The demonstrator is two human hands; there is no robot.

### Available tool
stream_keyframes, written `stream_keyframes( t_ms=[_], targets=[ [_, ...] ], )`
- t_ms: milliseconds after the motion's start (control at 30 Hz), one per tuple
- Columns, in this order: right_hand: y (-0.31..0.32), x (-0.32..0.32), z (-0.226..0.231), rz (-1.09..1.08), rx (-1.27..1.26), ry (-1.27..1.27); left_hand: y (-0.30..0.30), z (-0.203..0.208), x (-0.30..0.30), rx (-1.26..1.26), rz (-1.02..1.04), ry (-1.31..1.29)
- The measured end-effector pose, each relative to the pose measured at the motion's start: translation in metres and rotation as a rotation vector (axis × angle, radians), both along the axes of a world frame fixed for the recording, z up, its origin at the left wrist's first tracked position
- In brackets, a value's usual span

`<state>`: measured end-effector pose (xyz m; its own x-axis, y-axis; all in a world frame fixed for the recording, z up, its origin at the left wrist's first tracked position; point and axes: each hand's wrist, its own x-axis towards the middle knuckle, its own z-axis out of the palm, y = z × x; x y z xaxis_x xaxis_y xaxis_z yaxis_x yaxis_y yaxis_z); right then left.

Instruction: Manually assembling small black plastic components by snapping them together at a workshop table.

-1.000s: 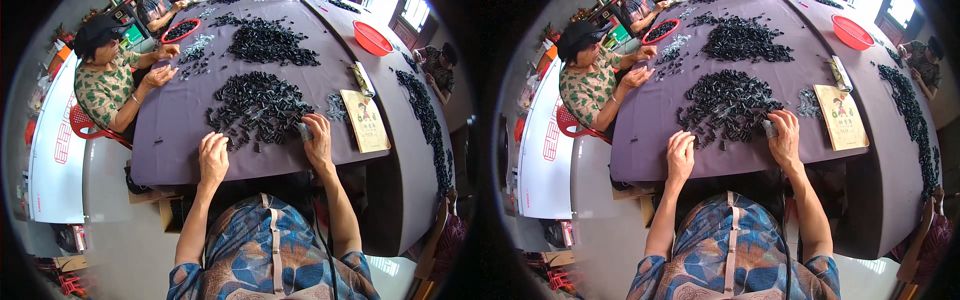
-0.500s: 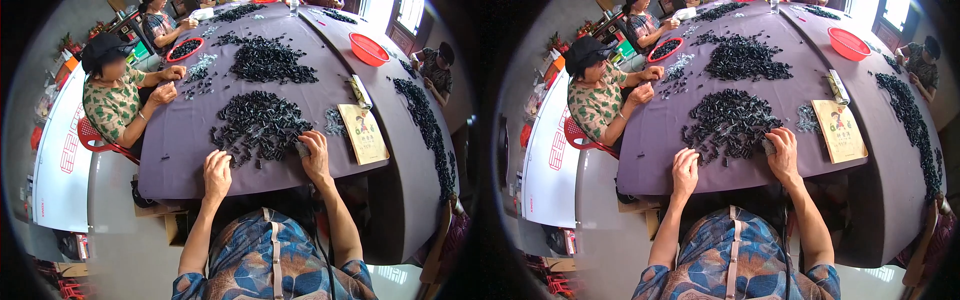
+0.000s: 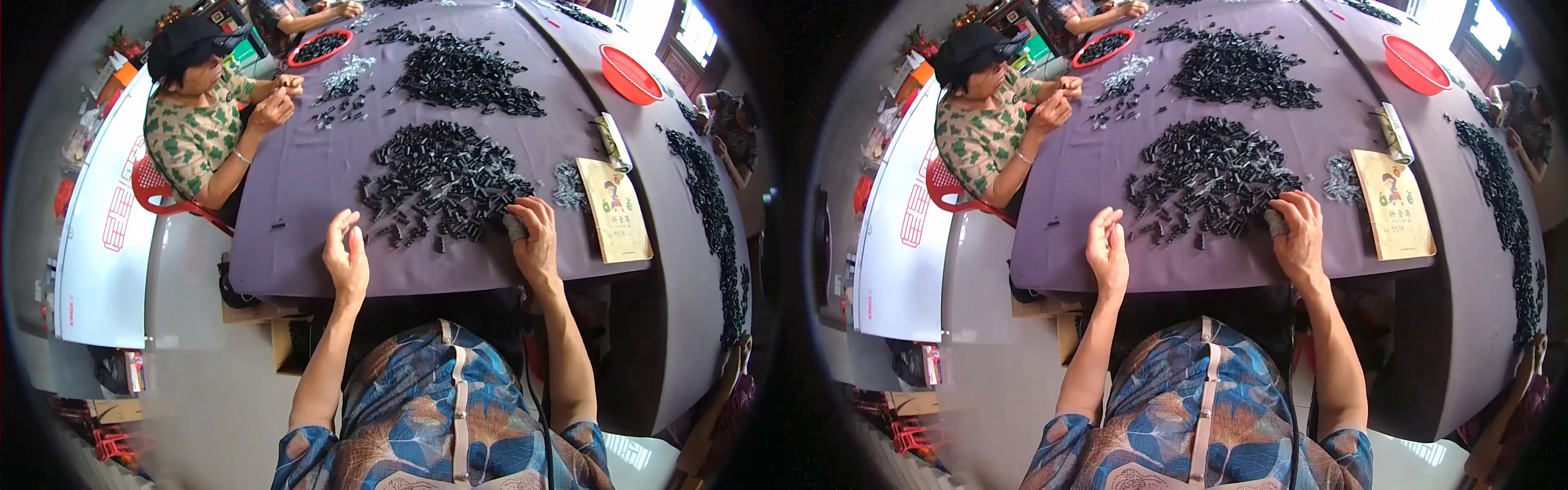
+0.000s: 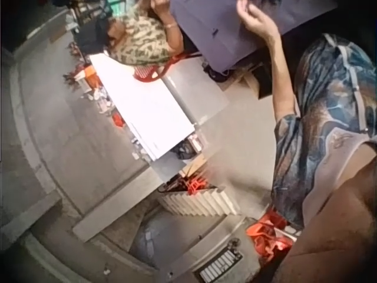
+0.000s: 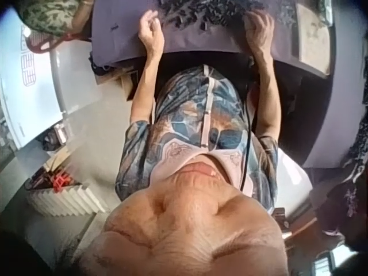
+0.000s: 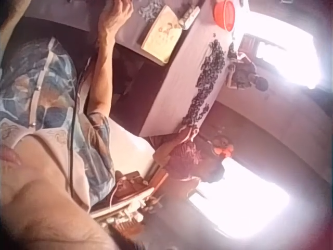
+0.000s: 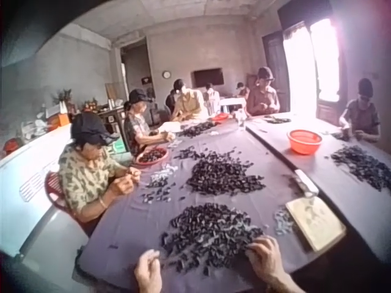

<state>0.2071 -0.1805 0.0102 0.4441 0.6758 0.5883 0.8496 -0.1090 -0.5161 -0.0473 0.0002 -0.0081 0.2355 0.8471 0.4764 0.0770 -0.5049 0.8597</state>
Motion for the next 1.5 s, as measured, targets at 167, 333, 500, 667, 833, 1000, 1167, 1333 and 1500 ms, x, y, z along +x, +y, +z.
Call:
stream_keyframes(
  t_ms=[167, 333, 500, 667, 833, 1000, 1167, 1333, 1500],
  targets=[
    [0.000, 0.002, -0.002, 0.011, -0.014, -0.016, 0.007, -0.007, -0.007, -0.195, -0.071, -0.182],
    [-0.002, 0.000, -0.001, 0.014, -0.026, -0.006, 0.013, -0.004, -0.013, -0.266, -0.128, -0.214],
    [-0.003, -0.001, -0.001, 0.013, -0.021, -0.006, 0.013, 0.002, -0.016, -0.251, -0.137, -0.076],
    [-0.002, -0.002, -0.001, 0.019, -0.028, -0.006, 0.007, -0.004, -0.011, -0.178, -0.115, 0.016],
    [-0.001, 0.002, -0.003, 0.016, -0.002, -0.011, 0.000, -0.001, -0.005, 0.061, -0.039, 0.128],
    [0.000, 0.003, -0.007, 0.022, 0.010, -0.024, -0.027, 0.023, 0.011, 0.499, 0.013, 0.397],
    [-0.001, 0.002, -0.006, 0.014, 0.010, -0.033, -0.067, 0.036, 0.038, 0.575, -0.043, 0.557],
    [0.000, 0.001, -0.005, 0.011, 0.006, -0.028, -0.069, 0.029, 0.053, 0.586, -0.058, 0.643],
    [0.000, 0.003, -0.005, 0.008, 0.016, -0.035, -0.070, 0.022, 0.060, 0.595, -0.086, 0.702]
  ],
)
